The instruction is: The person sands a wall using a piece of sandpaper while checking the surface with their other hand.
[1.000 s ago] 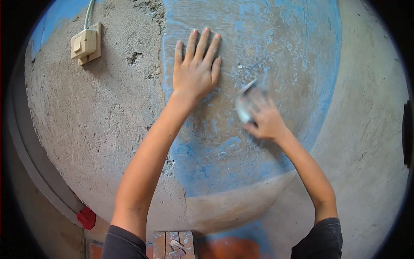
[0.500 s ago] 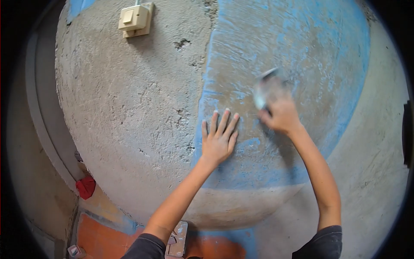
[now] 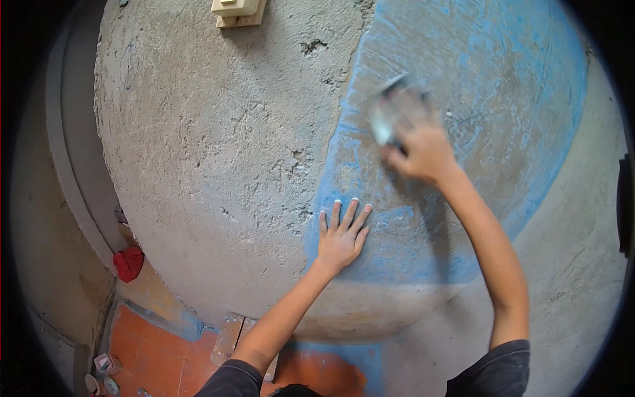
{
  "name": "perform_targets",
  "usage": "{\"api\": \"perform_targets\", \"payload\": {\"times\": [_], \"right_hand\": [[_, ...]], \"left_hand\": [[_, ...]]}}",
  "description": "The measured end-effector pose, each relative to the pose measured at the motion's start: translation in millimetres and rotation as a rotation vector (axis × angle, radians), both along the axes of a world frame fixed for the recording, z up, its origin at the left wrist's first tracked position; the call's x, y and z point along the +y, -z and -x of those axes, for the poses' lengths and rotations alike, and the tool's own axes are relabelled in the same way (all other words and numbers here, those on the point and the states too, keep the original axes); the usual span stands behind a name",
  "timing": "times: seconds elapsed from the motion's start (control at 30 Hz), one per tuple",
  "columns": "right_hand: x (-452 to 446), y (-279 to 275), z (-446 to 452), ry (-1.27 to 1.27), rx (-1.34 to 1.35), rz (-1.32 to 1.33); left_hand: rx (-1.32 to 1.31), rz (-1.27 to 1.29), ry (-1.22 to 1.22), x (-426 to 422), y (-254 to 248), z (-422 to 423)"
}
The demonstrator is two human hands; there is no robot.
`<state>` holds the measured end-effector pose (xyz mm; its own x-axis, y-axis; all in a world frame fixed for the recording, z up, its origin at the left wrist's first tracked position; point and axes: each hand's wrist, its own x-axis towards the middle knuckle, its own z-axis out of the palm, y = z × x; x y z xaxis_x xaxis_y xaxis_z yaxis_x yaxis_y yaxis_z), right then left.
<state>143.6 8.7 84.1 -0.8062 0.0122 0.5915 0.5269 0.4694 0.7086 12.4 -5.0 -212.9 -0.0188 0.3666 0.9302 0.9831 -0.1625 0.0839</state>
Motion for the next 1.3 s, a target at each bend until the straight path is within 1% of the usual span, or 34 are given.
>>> {"api": "perform_targets", "payload": {"times": [0.1, 0.13, 0.23, 0.27, 0.3, 0.37, 0.47, 0.57, 0.67, 0.77, 0.83, 0.87, 0.97, 1.0, 1.07, 1.1, 1.13, 1.17, 1.23, 1.3], "right_hand": [[2.4, 15.2, -9.3, -0.038, -0.367, 0.198], [2.7, 12.9, -15.3, -0.002, -0.091, 0.145], [8.5, 62.5, -13.0, 0.068, 0.438, 0.017], [6.9, 83.3, -27.6, 0.041, 0.093, 0.174], [2.3, 99.8, -32.3, -0.027, -0.191, 0.302], [10.7, 116.7, -54.2, 0.003, -0.113, 0.257], [23.5, 163.6, -52.4, -0.051, 0.95, 0.155], [-5.9, 229.0, -72.7, 0.073, 0.091, 0.468], [-1.1, 264.8, -90.2, 0.155, 0.617, 0.349], [6.3, 323.4, -72.8, 0.073, 0.97, 0.259], [-13.7, 338.3, -91.5, 0.19, 0.561, 0.487], [-18.1, 341.2, -100.9, 0.243, 0.354, 0.595], [11.1, 356.2, -112.7, 0.172, 1.381, 0.579], [5.6, 358.5, -117.3, 0.192, 1.175, 0.579], [-9.2, 359.2, -127.3, 0.22, 0.776, 0.568], [-5.2, 363.8, -140.5, 0.241, 0.854, 0.584], [1.7, 366.8, -157.5, 0.259, 0.928, 0.596], [8.1, 369.9, -173.8, 0.278, 1.002, 0.608], [7.3, 367.5, -189.7, 0.223, 0.908, 0.614], [5.8, 367.1, -205.4, 0.167, 0.819, 0.627]], "left_hand": [[0.032, 0.014, -0.018, 0.6, 13.1, -0.2], [0.029, 0.036, -0.011, 0.7, 18.2, -0.6], [0.011, 0.075, 0.007, 0.4, 39.4, -5.5], [0.015, 0.079, 0.013, 1.8, 45.4, -3.6], [0.026, 0.069, 0.002, 2.9, 48.7, -2.1], [0.05, 0.05, -0.007, 3.1, 54.0, -2.6], [0.104, 0.001, -0.056, 3.0, 52.3, -1.5], [0.097, -0.025, -0.03, 4.7, 54.3, -1.6], [0.131, -0.027, -0.038, 6.8, 57.7, 0.6], [0.142, -0.006, -0.043, 8.7, 67.3, -3.3], [0.134, 0.024, -0.022, 9.7, 74.5, -7.0], [0.178, 0.061, -0.049, 9.3, 77.9, -8.5], [0.118, 0.165, -0.024, 11.8, 92.1, -22.0], [0.164, 0.184, -0.071, 13.8, 97.2, -27.3], [-0.005, 0.262, 0.048, 13.0, 100.0, -45.4], [-0.086, 0.299, 0.106, 12.4, 98.6, -53.7], [-0.118, 0.381, 0.113, 11.5, 95.8, -61.9], [-0.164, 0.361, 0.147, 14.0, 93.5, -73.0], [-0.258, 0.338, 0.215, 15.5, 90.0, -101.2], [-0.269, 0.409, 0.231, 13.9, 84.4, -132.6]]}}
